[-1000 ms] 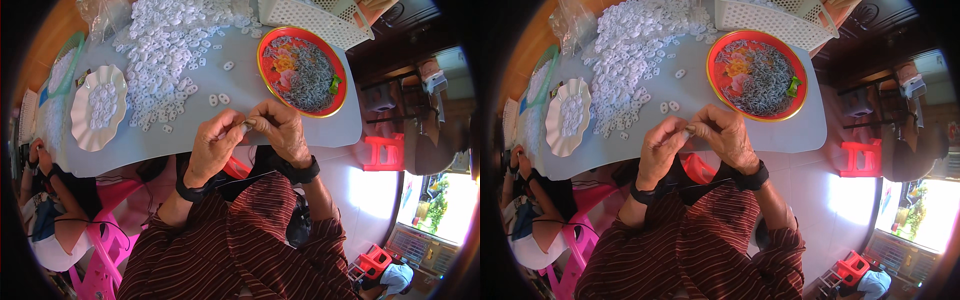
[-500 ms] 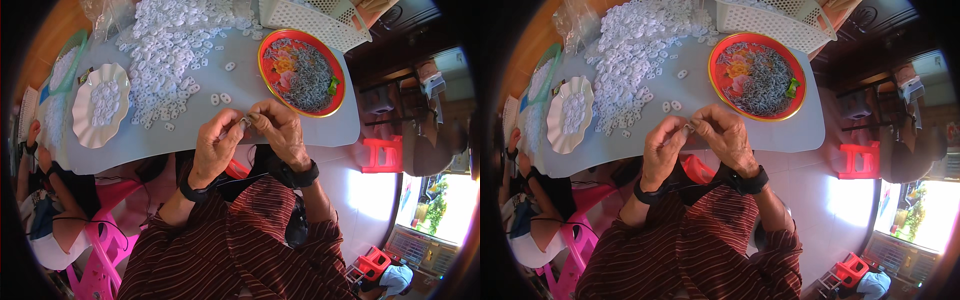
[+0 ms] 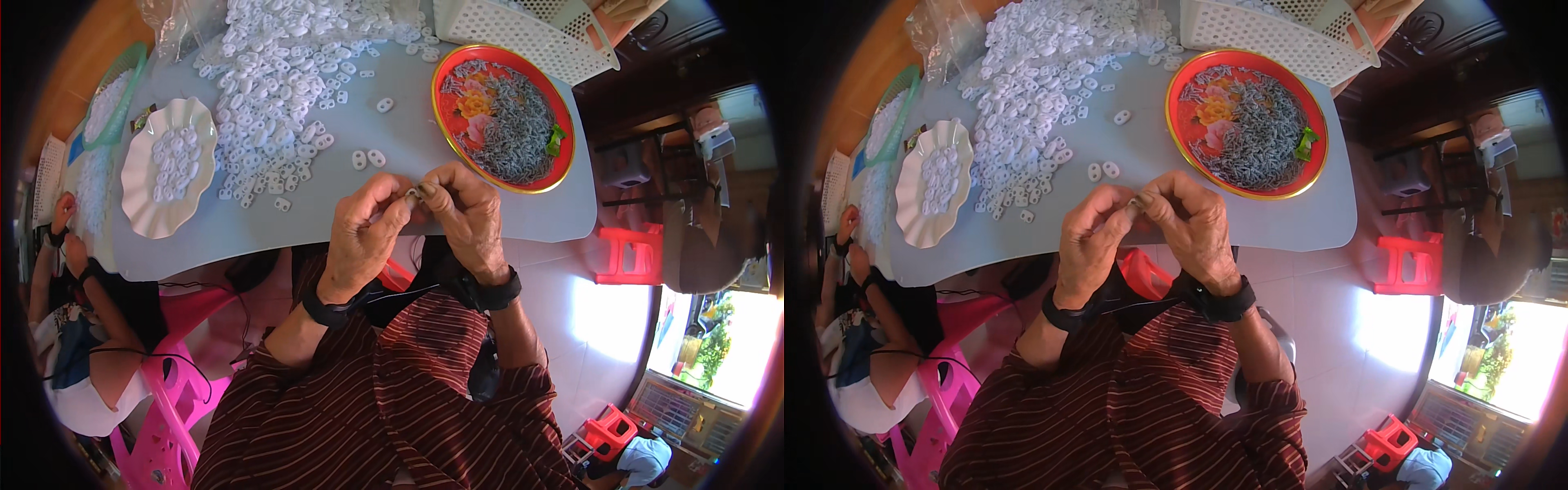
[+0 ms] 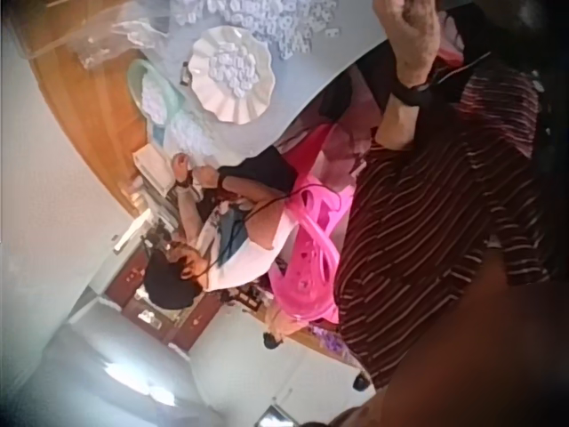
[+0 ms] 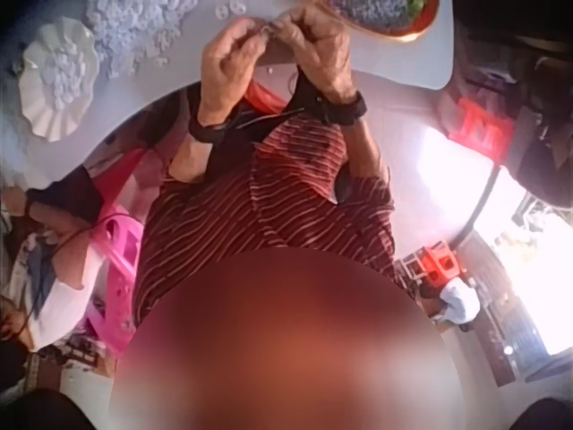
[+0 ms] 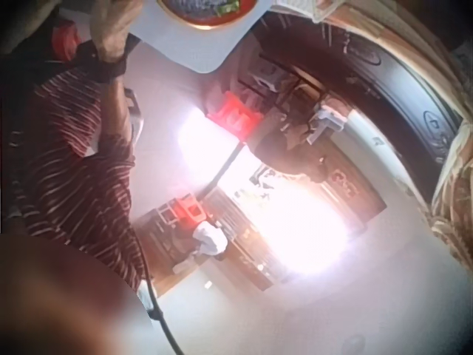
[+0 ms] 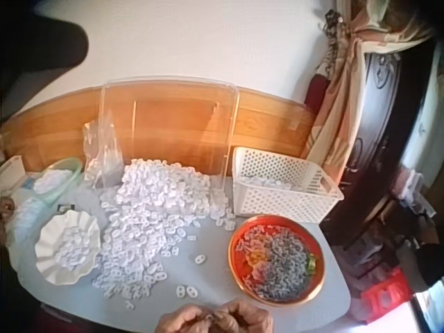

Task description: The person picks up a white plastic piece and a small metal spring by hand, inserts the spring into the piece, and places the assembled unit into a red tray. This process is repeated multiple times, handling one plastic piece and one spring at a time.

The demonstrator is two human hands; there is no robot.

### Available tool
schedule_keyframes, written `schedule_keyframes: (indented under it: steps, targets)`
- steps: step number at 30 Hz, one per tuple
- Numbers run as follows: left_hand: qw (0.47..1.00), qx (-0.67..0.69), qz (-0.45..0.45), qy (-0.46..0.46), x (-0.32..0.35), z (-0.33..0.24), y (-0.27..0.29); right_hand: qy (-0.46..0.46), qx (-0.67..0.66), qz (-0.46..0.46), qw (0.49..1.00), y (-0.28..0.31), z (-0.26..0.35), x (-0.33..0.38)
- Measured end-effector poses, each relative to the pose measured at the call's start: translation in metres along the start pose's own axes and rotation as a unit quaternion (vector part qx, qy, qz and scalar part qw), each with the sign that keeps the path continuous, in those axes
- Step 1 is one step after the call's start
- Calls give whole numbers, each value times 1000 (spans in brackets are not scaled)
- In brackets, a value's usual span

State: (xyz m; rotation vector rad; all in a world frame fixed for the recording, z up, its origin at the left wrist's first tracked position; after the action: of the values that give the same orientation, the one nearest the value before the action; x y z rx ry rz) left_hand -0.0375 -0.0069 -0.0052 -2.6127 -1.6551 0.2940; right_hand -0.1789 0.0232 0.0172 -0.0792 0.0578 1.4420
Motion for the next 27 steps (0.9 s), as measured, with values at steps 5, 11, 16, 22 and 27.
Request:
schedule_keyframes:
  steps: [5, 11, 16, 22, 27]
  targets:
    - [997, -72, 0, -13, 3, -6, 7, 5, -46, 18, 999, -1, -7, 4]
    - [923, -327, -118, -167, -13, -18, 30, -1, -72, -23, 997, -2, -6, 1]
    - [803, -544, -94, -223, -22, -20, 22, -3, -70, -11, 997, -1, -7, 3]
    - [779, -598, -69, -179, -22, -13, 19, 21, -72, -1, 997, 0, -9, 6]
    - [790, -578, -55, -197, -24, -12, 19, 36, -69, 3, 997, 1, -12, 6]
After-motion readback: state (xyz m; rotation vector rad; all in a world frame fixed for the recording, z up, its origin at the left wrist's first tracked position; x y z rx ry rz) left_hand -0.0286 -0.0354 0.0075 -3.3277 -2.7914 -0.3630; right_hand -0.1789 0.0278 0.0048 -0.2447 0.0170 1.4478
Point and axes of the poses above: each hand's wrist, its own x-axis away from the middle knuckle, its own y-axis out of the back of the hand, z = x × y, the point moved 2 cm from there along -x, towards the middle knuckle, and after that the axes turned 7 degrees about -x, right-handed, at the moved point
